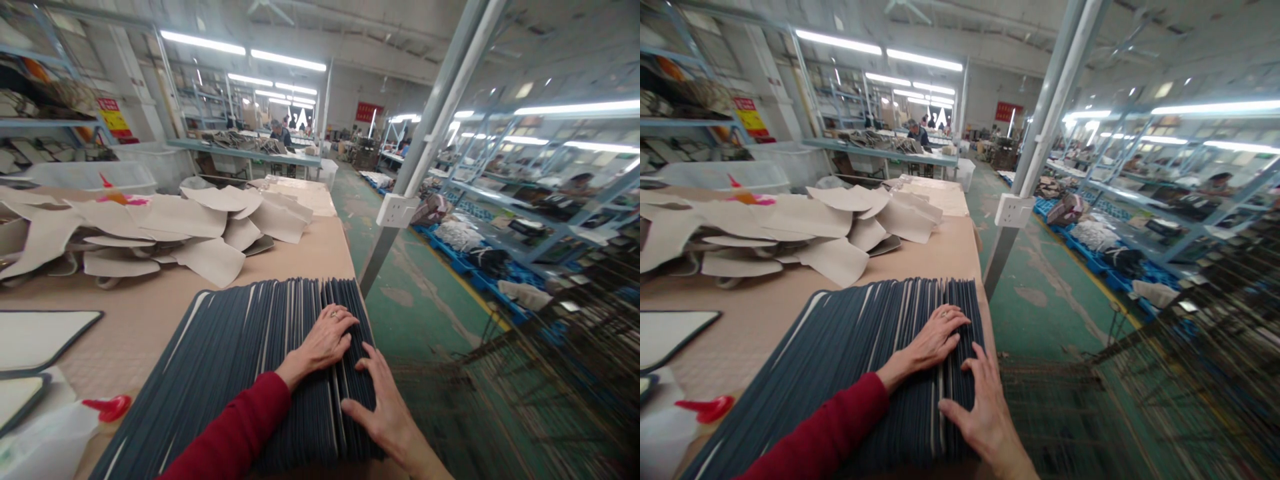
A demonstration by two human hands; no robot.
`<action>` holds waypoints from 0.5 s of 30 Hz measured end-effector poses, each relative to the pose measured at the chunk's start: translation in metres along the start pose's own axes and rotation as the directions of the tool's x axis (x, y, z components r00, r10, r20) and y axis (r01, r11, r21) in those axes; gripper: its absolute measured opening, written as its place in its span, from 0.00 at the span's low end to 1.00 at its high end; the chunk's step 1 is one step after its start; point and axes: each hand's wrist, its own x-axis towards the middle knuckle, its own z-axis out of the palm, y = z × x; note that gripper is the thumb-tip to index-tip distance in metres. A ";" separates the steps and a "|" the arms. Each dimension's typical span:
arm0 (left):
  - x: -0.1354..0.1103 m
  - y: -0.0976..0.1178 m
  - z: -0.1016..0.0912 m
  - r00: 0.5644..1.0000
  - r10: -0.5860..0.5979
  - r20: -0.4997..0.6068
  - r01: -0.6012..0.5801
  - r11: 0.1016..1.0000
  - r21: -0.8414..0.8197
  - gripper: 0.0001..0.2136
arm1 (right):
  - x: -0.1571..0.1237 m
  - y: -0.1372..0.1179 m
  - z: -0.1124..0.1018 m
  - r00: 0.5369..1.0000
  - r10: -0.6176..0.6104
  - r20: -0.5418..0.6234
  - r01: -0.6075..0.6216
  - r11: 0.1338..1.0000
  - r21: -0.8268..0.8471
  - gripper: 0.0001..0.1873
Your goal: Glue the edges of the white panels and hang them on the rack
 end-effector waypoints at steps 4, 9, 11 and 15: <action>0.000 0.000 0.001 1.000 -0.008 -0.002 0.008 1.000 0.015 0.17 | 0.000 -0.005 0.002 1.000 0.027 -0.006 -0.027 0.999 -0.025 0.28; 0.001 0.000 0.002 1.000 -0.007 -0.011 0.007 1.000 0.010 0.17 | -0.001 -0.018 -0.001 0.995 0.097 0.023 -0.094 0.989 -0.115 0.30; 0.001 0.000 0.003 1.000 -0.010 -0.013 0.010 1.000 -0.003 0.17 | -0.001 -0.020 -0.002 0.993 0.109 0.039 -0.103 0.986 -0.134 0.29; 0.001 -0.003 0.002 0.999 -0.024 -0.048 0.020 0.996 -0.084 0.17 | 0.000 -0.014 0.002 0.999 0.044 0.012 -0.042 0.991 -0.126 0.28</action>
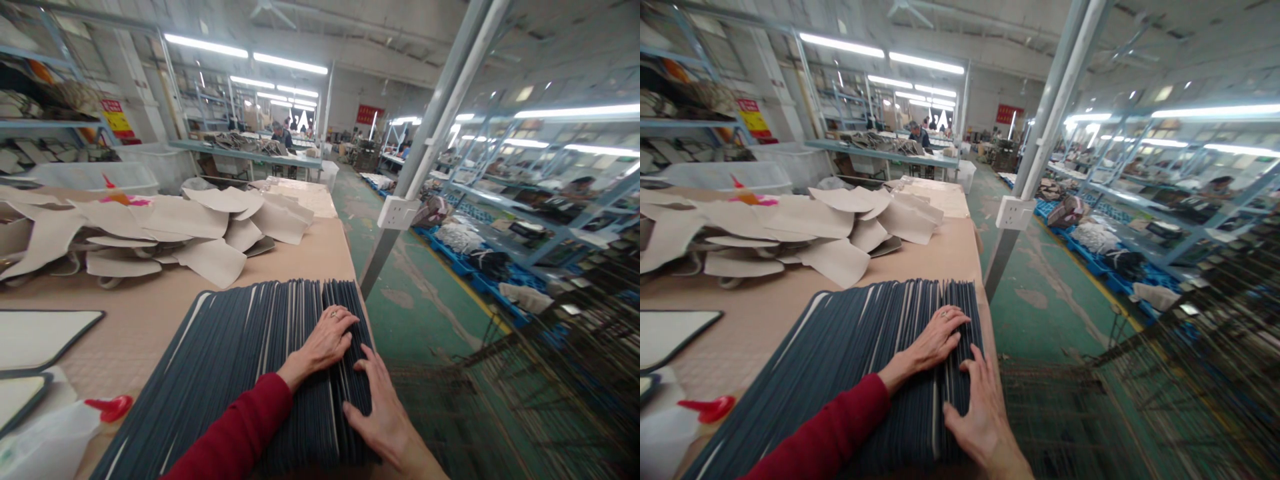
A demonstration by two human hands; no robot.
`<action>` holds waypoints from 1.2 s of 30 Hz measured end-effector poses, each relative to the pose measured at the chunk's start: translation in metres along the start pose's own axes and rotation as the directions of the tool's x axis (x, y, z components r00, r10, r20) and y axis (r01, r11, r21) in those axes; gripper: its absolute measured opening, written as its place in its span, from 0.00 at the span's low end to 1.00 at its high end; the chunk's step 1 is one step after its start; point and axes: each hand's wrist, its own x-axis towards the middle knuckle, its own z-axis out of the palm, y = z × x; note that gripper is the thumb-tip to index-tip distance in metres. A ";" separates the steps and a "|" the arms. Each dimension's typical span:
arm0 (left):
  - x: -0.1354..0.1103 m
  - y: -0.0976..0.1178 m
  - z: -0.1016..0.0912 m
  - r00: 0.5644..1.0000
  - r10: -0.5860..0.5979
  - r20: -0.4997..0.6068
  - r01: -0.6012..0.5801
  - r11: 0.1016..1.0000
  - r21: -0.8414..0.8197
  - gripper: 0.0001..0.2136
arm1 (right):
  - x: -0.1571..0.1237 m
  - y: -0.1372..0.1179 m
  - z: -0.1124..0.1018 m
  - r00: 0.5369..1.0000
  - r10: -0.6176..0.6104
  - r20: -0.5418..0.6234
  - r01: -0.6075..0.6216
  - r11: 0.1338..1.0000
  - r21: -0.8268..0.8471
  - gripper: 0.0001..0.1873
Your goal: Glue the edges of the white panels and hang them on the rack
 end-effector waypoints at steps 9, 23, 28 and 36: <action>-0.002 -0.009 -0.007 0.955 -0.199 -0.221 0.091 0.903 -0.420 0.16 | -0.004 -0.003 0.000 0.989 -0.066 0.136 0.084 0.988 -0.133 0.27; -0.005 -0.011 -0.011 0.806 -0.183 -0.563 0.126 0.982 -0.139 0.16 | -0.006 0.000 0.004 0.990 -0.120 0.076 0.132 0.976 -0.175 0.23; -0.009 -0.025 -0.019 0.812 -0.272 -0.517 0.364 0.928 0.084 0.17 | -0.006 -0.002 0.006 0.990 -0.114 0.077 0.126 0.976 -0.175 0.23; -0.012 -0.035 -0.016 0.838 -0.335 -0.431 0.410 0.907 0.092 0.14 | -0.007 -0.007 0.009 0.993 -0.109 0.043 0.115 0.980 -0.162 0.28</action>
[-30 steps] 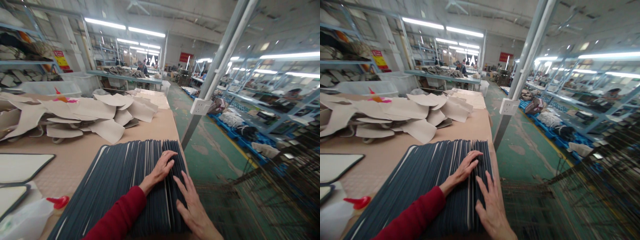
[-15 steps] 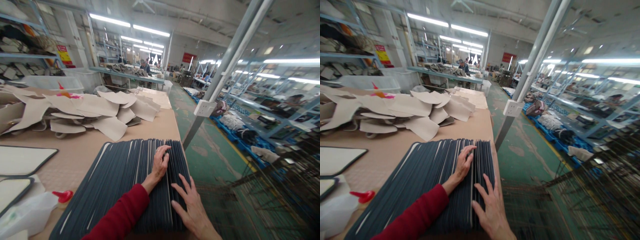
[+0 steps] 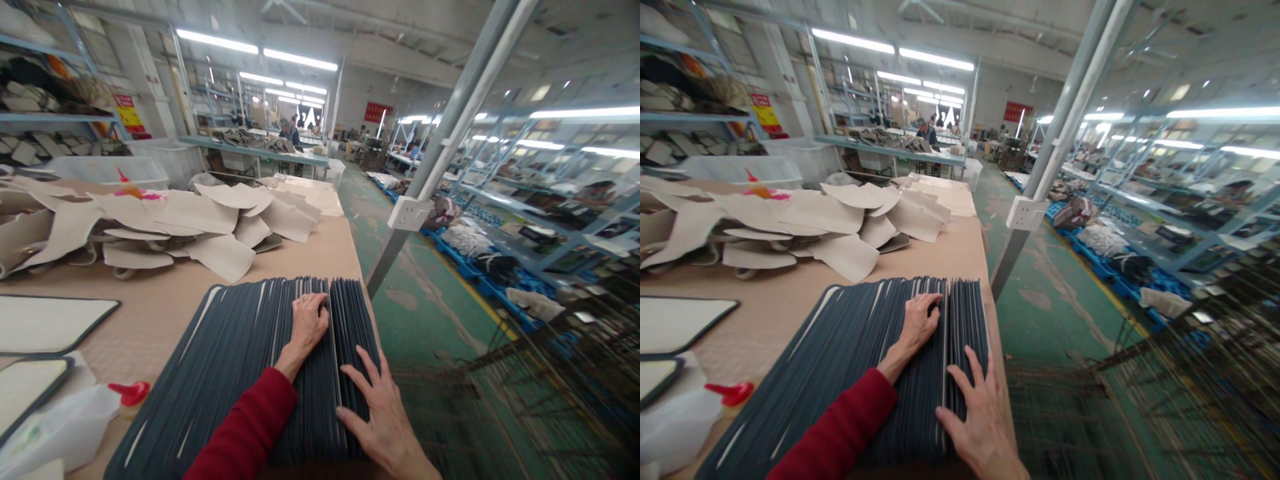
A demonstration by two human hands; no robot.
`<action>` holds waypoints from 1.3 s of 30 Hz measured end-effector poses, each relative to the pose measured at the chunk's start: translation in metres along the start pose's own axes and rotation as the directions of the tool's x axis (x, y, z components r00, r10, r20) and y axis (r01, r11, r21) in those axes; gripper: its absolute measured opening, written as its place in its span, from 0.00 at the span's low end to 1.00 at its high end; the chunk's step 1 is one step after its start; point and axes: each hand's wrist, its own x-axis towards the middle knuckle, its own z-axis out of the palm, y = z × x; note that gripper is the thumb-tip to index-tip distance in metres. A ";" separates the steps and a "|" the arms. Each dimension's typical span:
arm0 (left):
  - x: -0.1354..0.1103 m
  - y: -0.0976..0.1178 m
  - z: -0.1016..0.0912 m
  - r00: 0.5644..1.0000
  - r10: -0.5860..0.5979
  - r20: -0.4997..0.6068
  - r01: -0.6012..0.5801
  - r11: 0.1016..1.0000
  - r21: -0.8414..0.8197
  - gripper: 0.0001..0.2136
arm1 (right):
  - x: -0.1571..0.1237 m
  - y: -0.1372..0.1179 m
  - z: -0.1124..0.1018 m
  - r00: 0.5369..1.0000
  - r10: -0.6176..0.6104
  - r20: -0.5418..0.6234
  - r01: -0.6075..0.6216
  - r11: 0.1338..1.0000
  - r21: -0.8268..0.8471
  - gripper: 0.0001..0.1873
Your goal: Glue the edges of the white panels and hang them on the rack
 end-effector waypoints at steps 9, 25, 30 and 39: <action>0.000 0.002 -0.001 1.000 -0.005 0.000 0.005 1.000 -0.010 0.13 | 0.000 0.000 -0.003 0.999 0.012 0.042 -0.013 1.000 0.024 0.27; -0.001 0.005 -0.009 0.979 0.027 0.203 -0.021 0.999 -0.030 0.17 | 0.002 -0.004 -0.004 0.998 0.020 0.052 -0.020 1.000 -0.016 0.27; -0.009 0.005 -0.009 0.982 0.074 0.172 -0.070 0.997 -0.032 0.18 | 0.005 0.006 0.002 0.998 -0.035 0.043 0.038 0.997 -0.065 0.27; -0.015 0.010 -0.003 0.988 0.064 0.140 -0.071 0.997 0.042 0.18 | 0.016 0.031 0.018 0.977 -0.210 -0.038 0.201 0.965 -0.165 0.27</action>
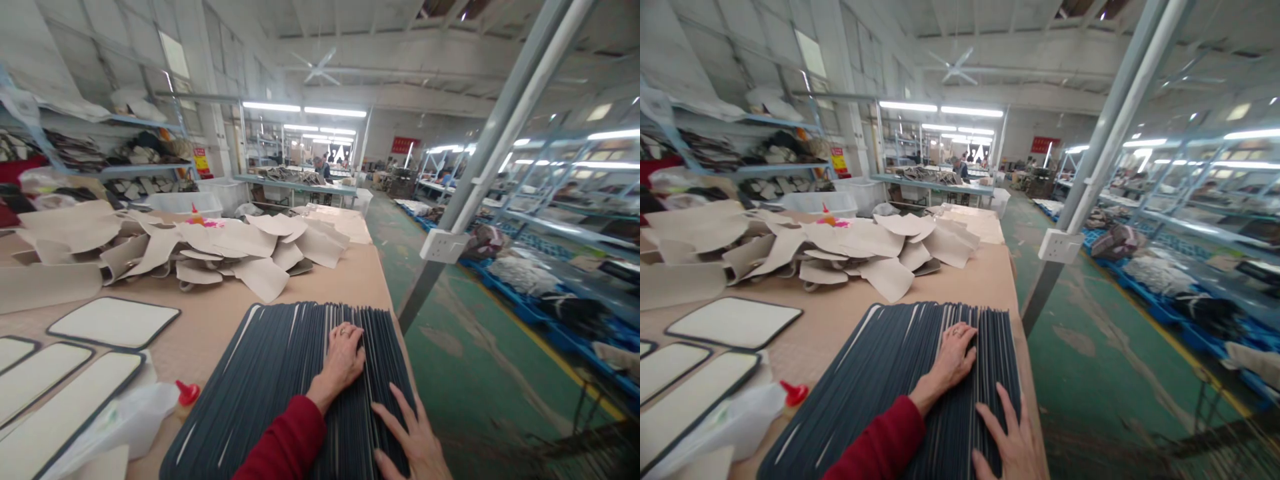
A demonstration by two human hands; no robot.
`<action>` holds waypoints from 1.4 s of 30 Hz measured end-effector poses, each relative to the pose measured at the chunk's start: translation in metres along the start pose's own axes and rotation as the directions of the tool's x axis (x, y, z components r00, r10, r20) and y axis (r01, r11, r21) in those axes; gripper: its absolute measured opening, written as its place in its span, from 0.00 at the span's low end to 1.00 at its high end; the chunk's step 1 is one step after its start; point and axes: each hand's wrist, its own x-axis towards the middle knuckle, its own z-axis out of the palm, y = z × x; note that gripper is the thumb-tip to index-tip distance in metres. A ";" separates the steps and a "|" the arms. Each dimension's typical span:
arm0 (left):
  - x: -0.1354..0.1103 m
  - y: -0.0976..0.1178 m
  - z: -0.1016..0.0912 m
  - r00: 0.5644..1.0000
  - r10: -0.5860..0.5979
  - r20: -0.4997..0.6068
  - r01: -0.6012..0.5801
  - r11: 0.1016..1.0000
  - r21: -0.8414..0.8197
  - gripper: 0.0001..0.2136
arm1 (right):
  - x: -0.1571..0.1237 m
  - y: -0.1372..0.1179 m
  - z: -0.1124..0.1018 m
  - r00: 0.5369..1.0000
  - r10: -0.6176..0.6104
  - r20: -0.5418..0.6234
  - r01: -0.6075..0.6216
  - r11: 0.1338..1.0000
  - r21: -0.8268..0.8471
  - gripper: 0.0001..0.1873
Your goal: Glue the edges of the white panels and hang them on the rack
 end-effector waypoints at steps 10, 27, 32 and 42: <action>0.002 -0.005 0.000 0.995 -0.052 -0.091 0.035 0.982 -0.184 0.19 | 0.004 0.010 0.007 0.997 0.010 0.081 -0.008 1.000 -0.028 0.29; 0.002 -0.009 -0.001 0.999 -0.015 -0.031 0.008 0.976 -0.219 0.21 | -0.005 -0.013 -0.010 0.993 0.107 0.043 -0.110 0.991 0.074 0.28; 0.002 -0.010 -0.001 1.000 0.001 -0.012 -0.003 0.983 -0.182 0.24 | -0.006 -0.002 0.000 0.992 -0.034 -0.125 0.030 0.999 -0.033 0.27; -0.003 -0.008 -0.003 0.998 0.010 0.067 0.002 0.986 -0.166 0.24 | 0.000 0.014 0.010 0.866 -0.333 -0.372 0.245 0.933 -0.265 0.24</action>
